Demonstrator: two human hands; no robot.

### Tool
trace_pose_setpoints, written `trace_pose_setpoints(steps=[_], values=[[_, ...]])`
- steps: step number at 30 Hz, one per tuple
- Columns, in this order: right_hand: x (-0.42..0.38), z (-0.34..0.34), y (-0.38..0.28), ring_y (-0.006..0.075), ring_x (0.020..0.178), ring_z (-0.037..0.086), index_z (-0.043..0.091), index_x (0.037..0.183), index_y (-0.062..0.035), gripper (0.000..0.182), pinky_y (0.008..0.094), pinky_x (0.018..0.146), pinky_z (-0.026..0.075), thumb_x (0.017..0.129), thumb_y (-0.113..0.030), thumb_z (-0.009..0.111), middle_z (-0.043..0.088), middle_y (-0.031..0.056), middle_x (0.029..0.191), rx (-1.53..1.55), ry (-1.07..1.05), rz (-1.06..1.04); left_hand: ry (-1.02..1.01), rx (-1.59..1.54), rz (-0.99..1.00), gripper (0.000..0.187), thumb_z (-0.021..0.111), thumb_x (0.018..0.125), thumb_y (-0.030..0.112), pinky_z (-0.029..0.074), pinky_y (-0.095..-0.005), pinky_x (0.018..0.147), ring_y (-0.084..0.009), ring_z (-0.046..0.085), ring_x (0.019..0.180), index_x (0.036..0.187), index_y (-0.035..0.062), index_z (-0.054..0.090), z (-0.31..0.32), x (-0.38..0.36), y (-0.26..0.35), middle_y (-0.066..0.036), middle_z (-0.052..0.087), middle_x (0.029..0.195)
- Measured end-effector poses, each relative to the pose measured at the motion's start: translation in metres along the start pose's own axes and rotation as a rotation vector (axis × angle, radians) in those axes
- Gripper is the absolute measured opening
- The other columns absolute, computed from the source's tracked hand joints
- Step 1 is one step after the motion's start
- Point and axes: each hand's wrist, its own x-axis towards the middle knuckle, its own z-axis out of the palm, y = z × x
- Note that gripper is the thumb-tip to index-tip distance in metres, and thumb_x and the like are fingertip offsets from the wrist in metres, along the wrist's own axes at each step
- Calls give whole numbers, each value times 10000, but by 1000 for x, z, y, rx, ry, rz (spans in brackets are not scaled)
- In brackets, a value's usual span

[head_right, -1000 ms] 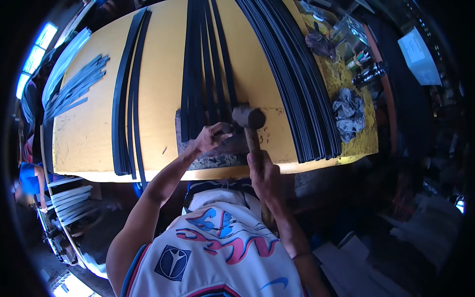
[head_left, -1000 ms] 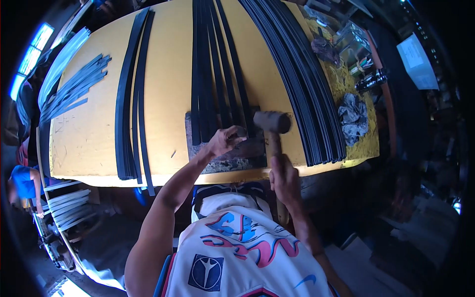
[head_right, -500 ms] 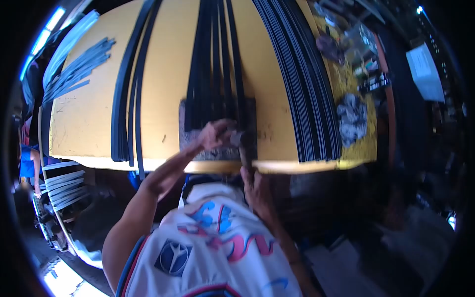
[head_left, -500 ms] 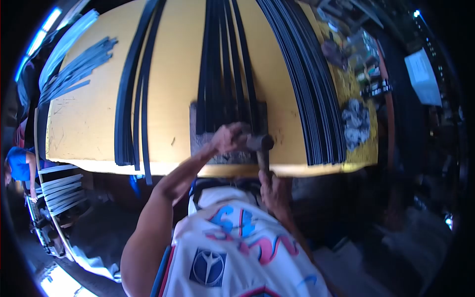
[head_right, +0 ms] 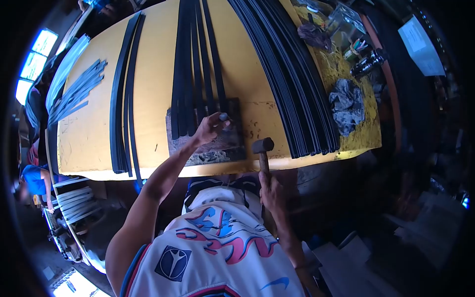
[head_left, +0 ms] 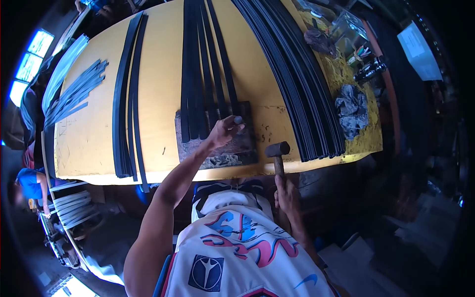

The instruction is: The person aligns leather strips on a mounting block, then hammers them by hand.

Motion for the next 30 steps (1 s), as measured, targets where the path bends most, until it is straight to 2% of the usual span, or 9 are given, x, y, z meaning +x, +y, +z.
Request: trace_pose_setpoints(steps=[5, 18, 20, 23, 25, 26, 27, 29, 30], values=[[2, 4, 14, 124, 413, 535, 553, 992, -17, 541, 280, 382, 429, 972, -550, 466, 527, 30, 554, -43, -16, -11, 7, 25, 0, 260, 686, 908, 187, 521, -296, 757, -188, 703, 903, 1073, -3, 619, 0, -2, 0, -134, 713, 941], [-7, 12, 7, 140, 418, 547, 560, 964, -8, 575, 294, 403, 439, 970, -572, 448, 535, 49, 547, -55, -42, -41, -2, 42, -6, 261, 693, 903, 169, 527, -297, 751, -180, 702, 906, 1095, 8, 618, 1, -3, 1, -132, 716, 957], [-6, 13, 4, 142, 418, 548, 560, 963, -6, 580, 296, 406, 440, 969, -575, 447, 535, 50, 546, -52, -46, -47, -16, 44, -31, 237, 666, 927, 175, 518, -287, 799, -147, 687, 932, 1091, 12, 617, 0, -4, 1, -100, 729, 983], [-6, 13, -3, 145, 420, 550, 557, 943, -7, 580, 298, 408, 442, 968, -577, 449, 535, 52, 545, -71, -50, -54, -8, 35, -28, 235, 665, 928, 174, 520, -284, 794, -144, 687, 934, 1098, 19, 618, 1, -5, 3, -96, 729, 985], [-5, 14, -6, 250, 490, 624, 565, 963, 12, 580, 381, 505, 503, 981, -552, 432, 589, 123, 577, -118, -74, -23, 7, 18, -14, 259, 677, 917, 184, 524, -295, 756, -157, 695, 909, 1105, 18, 611, 3, -6, -1, -125, 718, 955], [-4, 15, -7, 250, 490, 624, 565, 963, 12, 580, 381, 505, 503, 981, -552, 432, 589, 123, 577, -122, -73, -26, 21, 3, 2, 285, 689, 906, 193, 528, -306, 718, -171, 703, 885, 1113, 16, 605, 4, -6, -2, -154, 706, 924], [-3, 17, -8, 241, 482, 617, 564, 950, 8, 560, 375, 501, 498, 981, -538, 444, 582, 117, 573, -130, -63, -39, 23, 2, 5, 285, 689, 906, 193, 528, -306, 718, -171, 703, 885, 1113, 16, 605, 3, -7, -4, -154, 706, 924], [0, 20, -14, 232, 475, 609, 564, 937, 4, 541, 370, 497, 493, 982, -524, 457, 575, 112, 570, -142, -50, -61, -44, 94, -37, 289, 688, 900, 194, 531, -322, 715, -228, 716, 863, 1125, 36, 599, 2, -9, -6, -183, 692, 914], [1, 19, -20, 201, 473, 597, 561, 924, -2, 516, 360, 489, 480, 981, -508, 473, 563, 90, 564, -65, -19, -249, -38, 95, -30, 289, 688, 900, 194, 531, -322, 715, -228, 716, 863, 1125, 36, 599, 1, -10, -3, -183, 692, 914]])
